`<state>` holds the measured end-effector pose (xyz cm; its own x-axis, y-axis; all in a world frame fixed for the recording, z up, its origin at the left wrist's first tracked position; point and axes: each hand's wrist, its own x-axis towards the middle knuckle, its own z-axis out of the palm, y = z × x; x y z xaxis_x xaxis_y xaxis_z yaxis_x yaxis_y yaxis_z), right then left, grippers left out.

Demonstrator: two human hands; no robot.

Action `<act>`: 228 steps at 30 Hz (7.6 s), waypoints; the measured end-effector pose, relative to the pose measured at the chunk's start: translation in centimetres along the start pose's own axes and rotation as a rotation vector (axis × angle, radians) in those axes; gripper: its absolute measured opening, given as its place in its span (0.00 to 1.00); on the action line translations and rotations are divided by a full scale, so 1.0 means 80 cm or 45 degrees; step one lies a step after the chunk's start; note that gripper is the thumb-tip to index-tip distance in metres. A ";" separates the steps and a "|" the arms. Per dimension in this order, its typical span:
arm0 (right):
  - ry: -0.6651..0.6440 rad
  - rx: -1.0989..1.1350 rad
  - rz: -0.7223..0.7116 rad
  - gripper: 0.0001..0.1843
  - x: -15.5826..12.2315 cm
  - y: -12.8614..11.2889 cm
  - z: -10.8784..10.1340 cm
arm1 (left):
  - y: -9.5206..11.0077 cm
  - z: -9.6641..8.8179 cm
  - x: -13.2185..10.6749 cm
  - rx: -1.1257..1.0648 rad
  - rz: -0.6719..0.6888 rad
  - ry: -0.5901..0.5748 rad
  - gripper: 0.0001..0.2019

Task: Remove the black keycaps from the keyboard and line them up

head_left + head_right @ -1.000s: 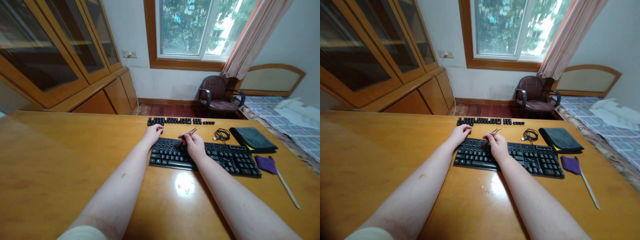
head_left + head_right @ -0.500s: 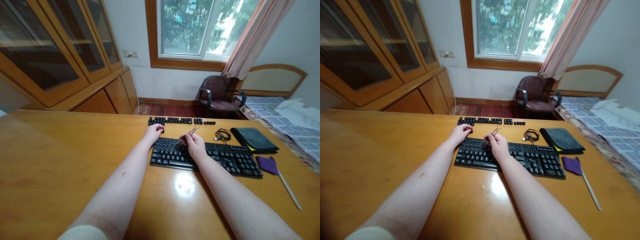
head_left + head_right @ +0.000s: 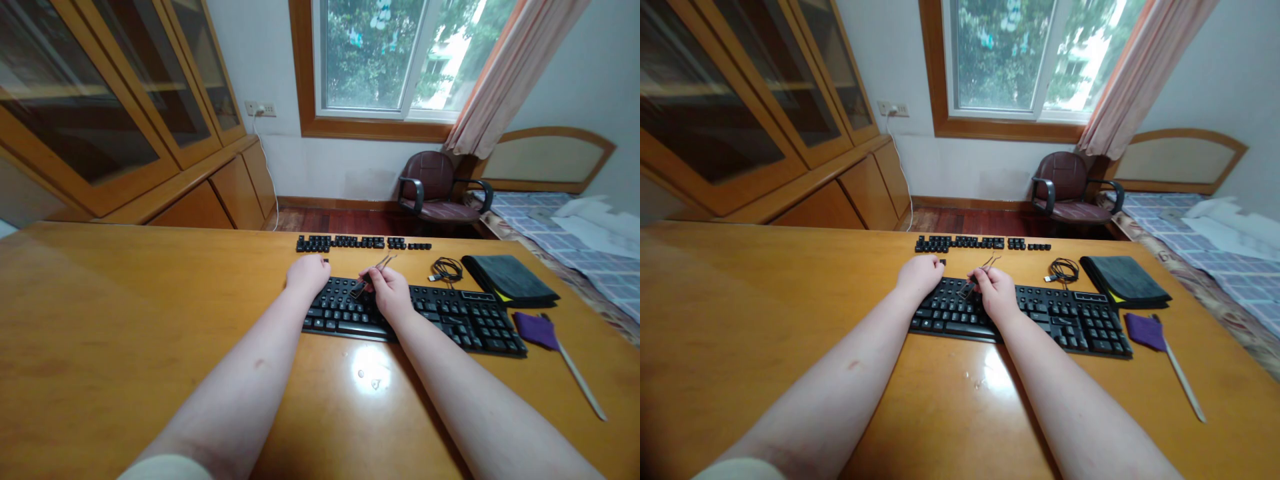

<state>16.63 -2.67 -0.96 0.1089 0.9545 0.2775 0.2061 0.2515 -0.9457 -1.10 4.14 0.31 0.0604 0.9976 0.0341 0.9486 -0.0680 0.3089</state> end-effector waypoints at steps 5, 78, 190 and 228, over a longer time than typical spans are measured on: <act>0.001 0.005 0.006 0.22 0.000 0.002 0.001 | -0.008 0.006 0.006 -0.023 0.007 -0.015 0.14; -0.054 -0.048 0.031 0.23 0.003 0.001 0.000 | 0.038 0.026 0.007 0.235 0.149 -0.190 0.18; 0.145 0.101 0.030 0.22 0.002 0.003 -0.003 | 0.044 0.019 -0.006 -0.184 0.603 -0.302 0.14; -0.373 -0.225 0.098 0.11 0.001 -0.026 0.011 | -0.013 0.002 -0.051 -0.164 0.502 -0.116 0.15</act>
<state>15.34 -2.99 0.91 -0.1482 0.9814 0.1219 0.3763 0.1699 -0.9108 -2.32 0.12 -0.31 0.4434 0.8917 0.0911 0.8012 -0.4399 0.4056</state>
